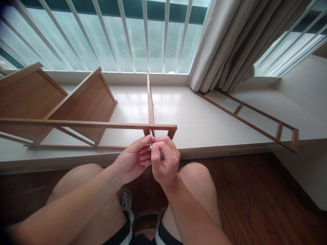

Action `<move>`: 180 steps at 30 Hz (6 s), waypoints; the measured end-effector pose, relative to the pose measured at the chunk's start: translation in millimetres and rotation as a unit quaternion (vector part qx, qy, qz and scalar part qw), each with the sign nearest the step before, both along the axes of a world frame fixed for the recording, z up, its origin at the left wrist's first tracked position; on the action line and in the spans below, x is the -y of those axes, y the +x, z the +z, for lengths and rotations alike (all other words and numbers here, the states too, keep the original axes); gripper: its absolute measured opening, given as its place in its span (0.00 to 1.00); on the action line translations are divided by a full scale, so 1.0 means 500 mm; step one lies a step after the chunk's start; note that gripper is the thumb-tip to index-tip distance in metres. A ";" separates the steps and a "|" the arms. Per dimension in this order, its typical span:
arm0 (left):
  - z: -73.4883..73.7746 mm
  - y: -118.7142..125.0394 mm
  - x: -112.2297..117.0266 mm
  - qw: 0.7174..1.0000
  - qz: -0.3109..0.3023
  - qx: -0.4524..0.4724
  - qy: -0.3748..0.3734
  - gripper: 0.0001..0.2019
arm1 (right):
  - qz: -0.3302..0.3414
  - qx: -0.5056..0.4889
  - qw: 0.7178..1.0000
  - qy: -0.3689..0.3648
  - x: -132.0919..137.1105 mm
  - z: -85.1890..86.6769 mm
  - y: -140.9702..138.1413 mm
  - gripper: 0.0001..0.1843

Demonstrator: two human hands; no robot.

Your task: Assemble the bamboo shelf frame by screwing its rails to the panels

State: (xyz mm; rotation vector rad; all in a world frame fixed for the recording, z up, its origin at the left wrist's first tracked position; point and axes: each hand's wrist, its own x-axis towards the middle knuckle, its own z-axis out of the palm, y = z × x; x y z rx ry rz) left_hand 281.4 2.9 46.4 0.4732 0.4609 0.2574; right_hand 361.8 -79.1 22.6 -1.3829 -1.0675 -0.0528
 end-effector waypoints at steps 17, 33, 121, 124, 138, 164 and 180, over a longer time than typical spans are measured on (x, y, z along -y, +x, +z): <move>0.009 -0.007 0.002 0.997 0.001 -0.021 0.074 0.11 | 0.013 -0.031 0.999 0.041 -0.001 -0.014 -0.003 0.04; -0.001 -0.006 -0.001 1.000 0.009 -0.020 0.001 0.11 | -0.014 0.014 0.998 0.056 -0.008 -0.017 -0.007 0.23; -0.008 0.000 0.005 0.997 0.029 0.014 -0.072 0.09 | -0.023 0.034 0.999 0.012 -0.008 -0.004 -0.009 0.17; -0.006 -0.001 0.006 0.997 0.026 0.008 -0.077 0.09 | -0.026 0.026 0.999 0.012 -0.008 -0.004 -0.008 0.15; -0.007 -0.003 0.012 0.999 0.023 0.023 -0.038 0.09 | 0.008 -0.001 1.000 0.011 0.003 0.000 0.004 0.07; -0.007 -0.001 0.004 0.999 0.028 0.007 -0.014 0.09 | -0.027 -0.001 0.999 0.024 -0.008 -0.005 -0.009 0.17; -0.007 0.000 0.011 1.000 0.019 0.017 0.001 0.09 | -0.010 -0.021 1.000 0.014 0.001 -0.002 -0.002 0.07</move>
